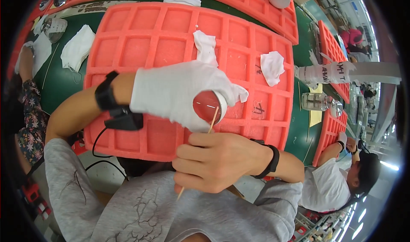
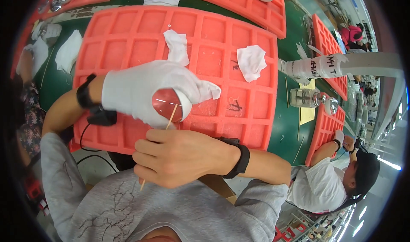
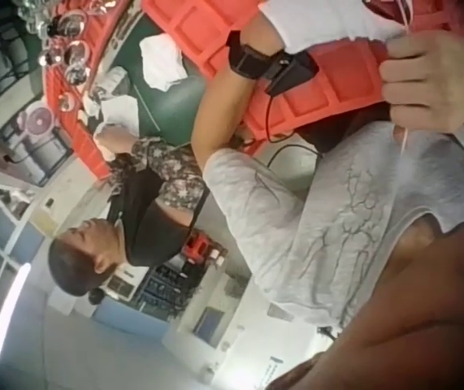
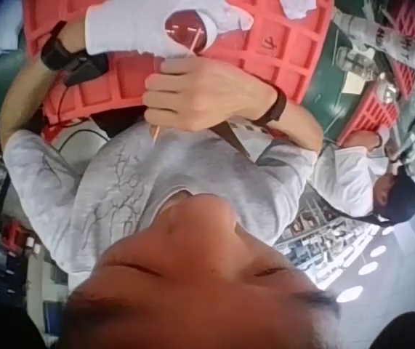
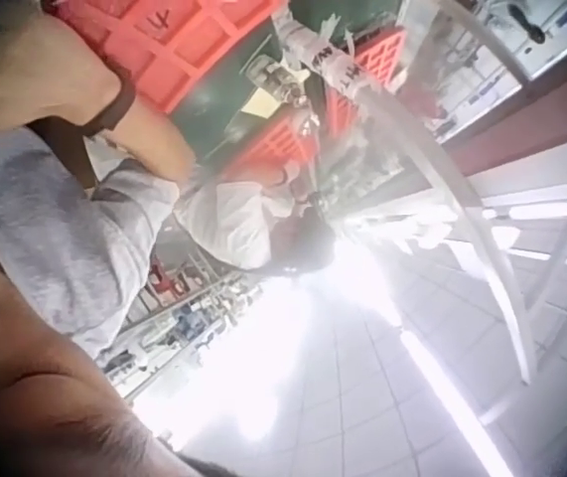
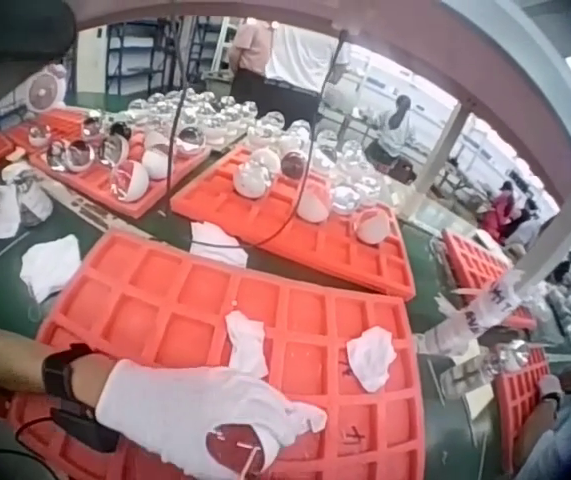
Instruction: The person uses a wooden stick to scrape around the rim of a glass dome and then wipes the surface with a cloth. They repeat this process on several domes, cleaning the edges and surfaces before placing them back into a tray.
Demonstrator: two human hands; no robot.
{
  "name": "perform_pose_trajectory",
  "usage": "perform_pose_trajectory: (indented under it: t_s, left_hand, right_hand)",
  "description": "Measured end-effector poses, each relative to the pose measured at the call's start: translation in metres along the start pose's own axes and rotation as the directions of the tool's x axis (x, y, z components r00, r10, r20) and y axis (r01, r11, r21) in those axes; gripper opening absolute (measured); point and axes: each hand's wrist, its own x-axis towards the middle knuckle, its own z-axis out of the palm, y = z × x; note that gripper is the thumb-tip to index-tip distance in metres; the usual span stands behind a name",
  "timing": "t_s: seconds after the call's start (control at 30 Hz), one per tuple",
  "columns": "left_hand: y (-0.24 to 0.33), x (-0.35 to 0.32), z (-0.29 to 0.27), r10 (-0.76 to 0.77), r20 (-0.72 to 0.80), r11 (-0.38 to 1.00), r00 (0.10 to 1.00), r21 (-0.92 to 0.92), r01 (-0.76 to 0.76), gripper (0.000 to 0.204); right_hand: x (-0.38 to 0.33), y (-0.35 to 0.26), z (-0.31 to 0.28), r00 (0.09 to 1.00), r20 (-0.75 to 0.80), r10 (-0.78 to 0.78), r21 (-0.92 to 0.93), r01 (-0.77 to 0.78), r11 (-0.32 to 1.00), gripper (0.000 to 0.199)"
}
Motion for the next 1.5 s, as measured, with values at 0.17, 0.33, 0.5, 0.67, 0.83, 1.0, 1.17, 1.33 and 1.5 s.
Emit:
perform_pose_trajectory:
  t_s: [0.17, 0.33, 0.5, 0.67, 0.83, 1.0, 1.17, 1.33, 1.5]
  left_hand:
    - [0.037, -0.013, 0.038, 0.08, -0.482, 0.803, 0.872, 0.549, 0.23, 0.057]
    - [0.022, -0.006, 0.038, 0.196, -0.522, 0.877, 0.83, 0.472, 0.09, 0.049]
    - [0.027, -0.003, -0.004, -0.055, -0.053, 0.999, 0.997, 0.0, 0.055, 0.042]
    - [0.029, -0.005, -0.007, -0.032, 0.035, 0.999, 0.999, -0.021, 0.033, 0.041]
    - [0.051, -0.004, -0.001, -0.202, -0.201, 0.936, 0.959, -0.327, 0.128, 0.032]
    - [0.023, -0.003, 0.001, 0.272, -0.414, 0.957, 0.869, 0.023, -0.289, 0.015]
    - [0.024, -0.011, -0.013, 0.264, -0.489, 0.941, 0.832, 0.321, -0.11, 0.012]
    - [0.038, -0.013, -0.012, 0.465, -0.245, 0.602, 0.851, 0.792, -0.101, 0.013]
    - [0.042, -0.012, -0.015, 0.552, -0.33, 0.674, 0.766, 0.718, -0.177, 0.017]
  right_hand:
    - [-0.002, 0.015, -0.021, 0.989, -0.143, 0.022, 0.096, -0.009, 0.995, 0.035]
    - [-0.015, 0.027, -0.052, 0.897, -0.316, 0.309, 0.436, -0.152, 0.887, 0.037]
    - [-0.019, 0.02, -0.051, 0.871, -0.275, 0.406, 0.51, -0.227, 0.83, 0.038]
    - [-0.02, 0.022, -0.049, 0.817, -0.394, 0.421, 0.413, -0.252, 0.875, 0.046]
    - [-0.032, 0.03, -0.046, 0.778, -0.526, 0.343, 0.39, -0.138, 0.911, 0.049]
    - [-0.035, 0.023, -0.06, 0.675, -0.608, 0.418, 0.337, -0.257, 0.906, 0.039]
    - [-0.02, 0.01, -0.077, 0.325, -0.8, 0.504, 0.275, -0.547, 0.79, 0.025]
    - [-0.018, 0.003, -0.086, 0.76, -0.628, 0.165, -0.557, -0.588, 0.587, 0.028]
    - [-0.027, 0.013, -0.067, 0.62, -0.192, 0.761, -0.284, -0.777, 0.562, 0.035]
